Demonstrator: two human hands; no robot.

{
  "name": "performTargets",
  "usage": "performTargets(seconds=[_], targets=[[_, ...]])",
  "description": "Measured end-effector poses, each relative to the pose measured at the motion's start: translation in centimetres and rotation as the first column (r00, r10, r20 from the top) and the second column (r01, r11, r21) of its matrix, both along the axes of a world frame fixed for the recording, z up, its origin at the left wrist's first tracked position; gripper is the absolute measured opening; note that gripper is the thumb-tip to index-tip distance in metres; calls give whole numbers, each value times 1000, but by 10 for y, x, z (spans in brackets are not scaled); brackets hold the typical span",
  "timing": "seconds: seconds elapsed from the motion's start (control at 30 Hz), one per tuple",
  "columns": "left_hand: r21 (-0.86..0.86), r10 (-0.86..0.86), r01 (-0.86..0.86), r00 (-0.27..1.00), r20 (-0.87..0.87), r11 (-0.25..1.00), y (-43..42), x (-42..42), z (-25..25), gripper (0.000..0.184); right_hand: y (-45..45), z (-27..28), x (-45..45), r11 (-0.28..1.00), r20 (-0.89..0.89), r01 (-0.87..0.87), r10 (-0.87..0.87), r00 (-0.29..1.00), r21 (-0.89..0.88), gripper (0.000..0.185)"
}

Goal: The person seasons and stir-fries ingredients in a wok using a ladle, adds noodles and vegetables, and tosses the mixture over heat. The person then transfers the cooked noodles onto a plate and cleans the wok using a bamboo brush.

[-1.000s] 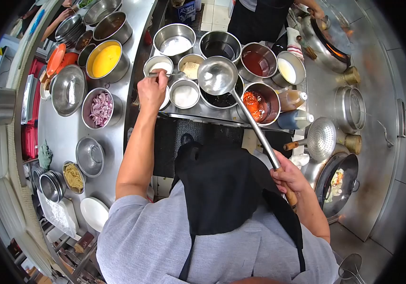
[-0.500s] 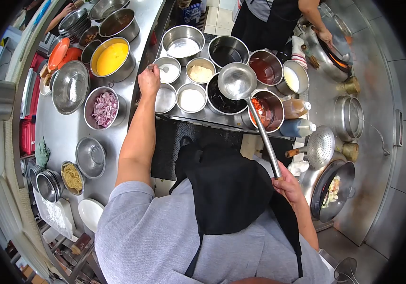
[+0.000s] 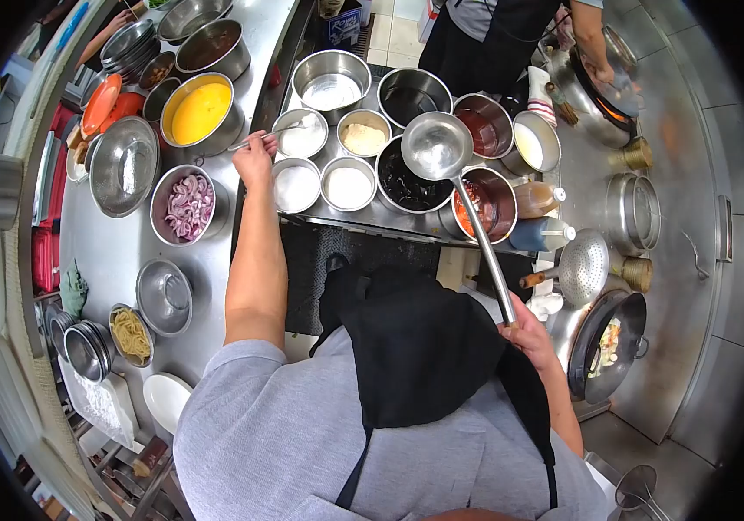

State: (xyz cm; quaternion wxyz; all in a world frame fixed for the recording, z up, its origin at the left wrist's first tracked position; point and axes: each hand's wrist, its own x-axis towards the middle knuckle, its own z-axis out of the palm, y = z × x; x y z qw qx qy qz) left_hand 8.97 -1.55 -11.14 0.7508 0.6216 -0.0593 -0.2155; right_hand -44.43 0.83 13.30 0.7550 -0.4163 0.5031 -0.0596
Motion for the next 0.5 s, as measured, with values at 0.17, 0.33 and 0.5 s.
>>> performTargets(seconds=[0.17, 0.33, 0.5], targets=[[-12, 38, -37, 999, 29, 999, 24, 2, 9, 25, -5, 0, 2, 999, 0, -36, 36, 999, -7, 85], [51, 40, -43, 998, 55, 998, 38, -5, 19, 26, -8, -8, 0, 998, 51, -39, 36, 998, 59, 86], [80, -13, 8, 998, 60, 997, 44, -6, 18, 31, -8, -15, -2, 995, 104, 2, -13, 994, 98, 86]])
